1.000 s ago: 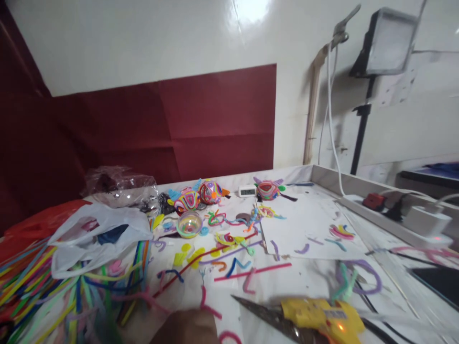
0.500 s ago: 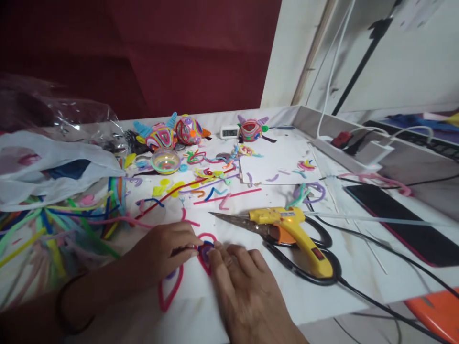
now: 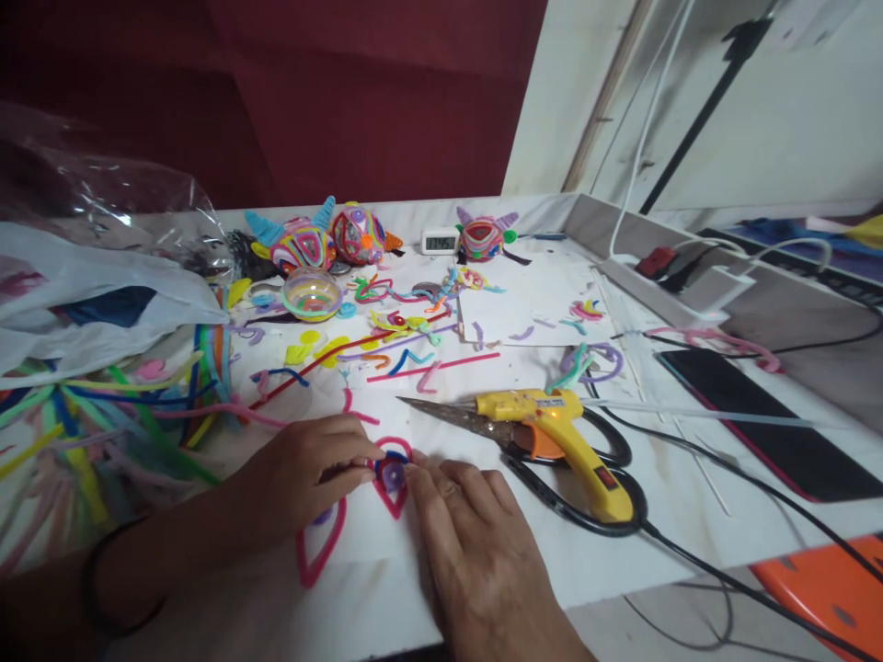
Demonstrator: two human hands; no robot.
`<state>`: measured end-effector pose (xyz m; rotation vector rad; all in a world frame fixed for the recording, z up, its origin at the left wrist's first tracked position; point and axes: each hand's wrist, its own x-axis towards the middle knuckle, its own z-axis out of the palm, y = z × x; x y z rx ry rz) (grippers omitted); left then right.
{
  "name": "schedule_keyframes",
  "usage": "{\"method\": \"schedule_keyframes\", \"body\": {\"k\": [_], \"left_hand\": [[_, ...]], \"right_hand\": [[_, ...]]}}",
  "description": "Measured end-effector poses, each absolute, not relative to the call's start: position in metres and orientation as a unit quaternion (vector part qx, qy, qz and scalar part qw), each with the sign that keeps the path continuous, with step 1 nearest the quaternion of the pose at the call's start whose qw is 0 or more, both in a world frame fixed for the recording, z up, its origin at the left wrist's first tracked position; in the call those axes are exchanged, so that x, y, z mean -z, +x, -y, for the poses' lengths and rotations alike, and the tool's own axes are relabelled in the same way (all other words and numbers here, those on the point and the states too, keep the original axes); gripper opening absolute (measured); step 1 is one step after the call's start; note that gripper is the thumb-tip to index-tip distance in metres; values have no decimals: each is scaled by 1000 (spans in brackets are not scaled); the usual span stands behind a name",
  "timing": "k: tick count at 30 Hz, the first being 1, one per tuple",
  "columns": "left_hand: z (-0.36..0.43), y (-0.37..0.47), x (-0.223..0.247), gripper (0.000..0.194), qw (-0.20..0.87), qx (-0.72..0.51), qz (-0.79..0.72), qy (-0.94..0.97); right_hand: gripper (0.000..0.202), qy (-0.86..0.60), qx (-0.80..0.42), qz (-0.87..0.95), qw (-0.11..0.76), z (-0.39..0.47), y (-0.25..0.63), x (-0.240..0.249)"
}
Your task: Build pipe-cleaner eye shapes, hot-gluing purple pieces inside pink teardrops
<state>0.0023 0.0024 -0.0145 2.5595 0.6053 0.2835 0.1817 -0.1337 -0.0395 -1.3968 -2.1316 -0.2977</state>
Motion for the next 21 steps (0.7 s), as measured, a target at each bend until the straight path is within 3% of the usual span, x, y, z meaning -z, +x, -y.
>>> {"method": "schedule_keyframes", "body": {"k": [14,21], "left_hand": [[-1,1,13,18,229,-108,-214,943],[-2,1,12,28,199,-103,-184,957]], "right_hand": [[38,-531,85,789,298,134,183,43],[39,-536,94,783,302,135,183,44]]}}
